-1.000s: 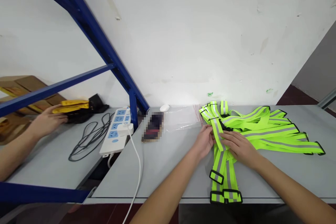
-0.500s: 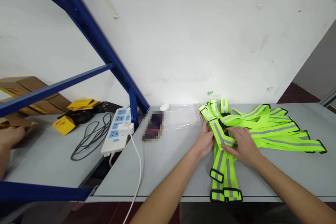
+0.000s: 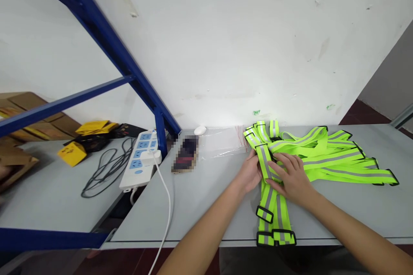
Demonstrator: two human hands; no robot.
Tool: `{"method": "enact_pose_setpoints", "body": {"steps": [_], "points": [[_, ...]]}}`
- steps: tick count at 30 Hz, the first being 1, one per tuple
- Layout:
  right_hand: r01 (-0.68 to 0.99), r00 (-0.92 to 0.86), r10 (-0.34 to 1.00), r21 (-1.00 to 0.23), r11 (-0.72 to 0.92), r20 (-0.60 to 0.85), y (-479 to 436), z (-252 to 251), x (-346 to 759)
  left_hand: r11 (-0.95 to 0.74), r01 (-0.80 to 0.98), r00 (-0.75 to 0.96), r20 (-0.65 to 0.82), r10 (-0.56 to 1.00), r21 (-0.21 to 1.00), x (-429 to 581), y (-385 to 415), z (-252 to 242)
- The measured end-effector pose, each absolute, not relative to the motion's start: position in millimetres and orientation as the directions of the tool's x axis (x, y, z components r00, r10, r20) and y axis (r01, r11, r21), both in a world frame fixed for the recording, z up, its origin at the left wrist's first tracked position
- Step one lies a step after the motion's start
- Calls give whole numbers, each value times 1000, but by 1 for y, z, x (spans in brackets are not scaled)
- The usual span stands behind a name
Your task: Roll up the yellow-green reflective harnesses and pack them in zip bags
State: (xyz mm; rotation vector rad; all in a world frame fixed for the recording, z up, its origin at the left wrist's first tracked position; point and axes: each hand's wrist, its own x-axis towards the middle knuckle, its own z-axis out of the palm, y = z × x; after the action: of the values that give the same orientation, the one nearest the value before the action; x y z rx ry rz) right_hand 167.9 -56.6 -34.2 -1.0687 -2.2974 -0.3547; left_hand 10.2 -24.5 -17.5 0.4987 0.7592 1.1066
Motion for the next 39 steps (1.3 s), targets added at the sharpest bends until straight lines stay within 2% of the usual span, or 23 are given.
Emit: {"method": "enact_pose_setpoints", "body": {"steps": [2,5,12,16,23,31,39], "points": [[746,-574,601,52,664,557,-57,-34,168,401,-628,300,-267,916,667,9,-23,-16],[732,-610,622,50,679,490,-56,-35,168,441,-629,383,-238,893,641,8,-22,-14],[730,-609,639,17,683,470,-54,-34,169,358,-680,285,-219,933,640,10,-23,-16],[720,-629,636,27,694,447,-54,-32,170,340,-632,226,-255,940,696,11,-25,-18],[676,-685,568,105,730,456,-47,-30,178,346,-607,287,-209,935,715,10,-24,-22],[560,-773,376,271,783,511,-40,-32,180,282,-578,252,-162,954,765,3,-15,-28],[668,-677,438,244,703,591,-39,-25,172,341,-571,320,-180,930,747,5,-23,-18]]}}
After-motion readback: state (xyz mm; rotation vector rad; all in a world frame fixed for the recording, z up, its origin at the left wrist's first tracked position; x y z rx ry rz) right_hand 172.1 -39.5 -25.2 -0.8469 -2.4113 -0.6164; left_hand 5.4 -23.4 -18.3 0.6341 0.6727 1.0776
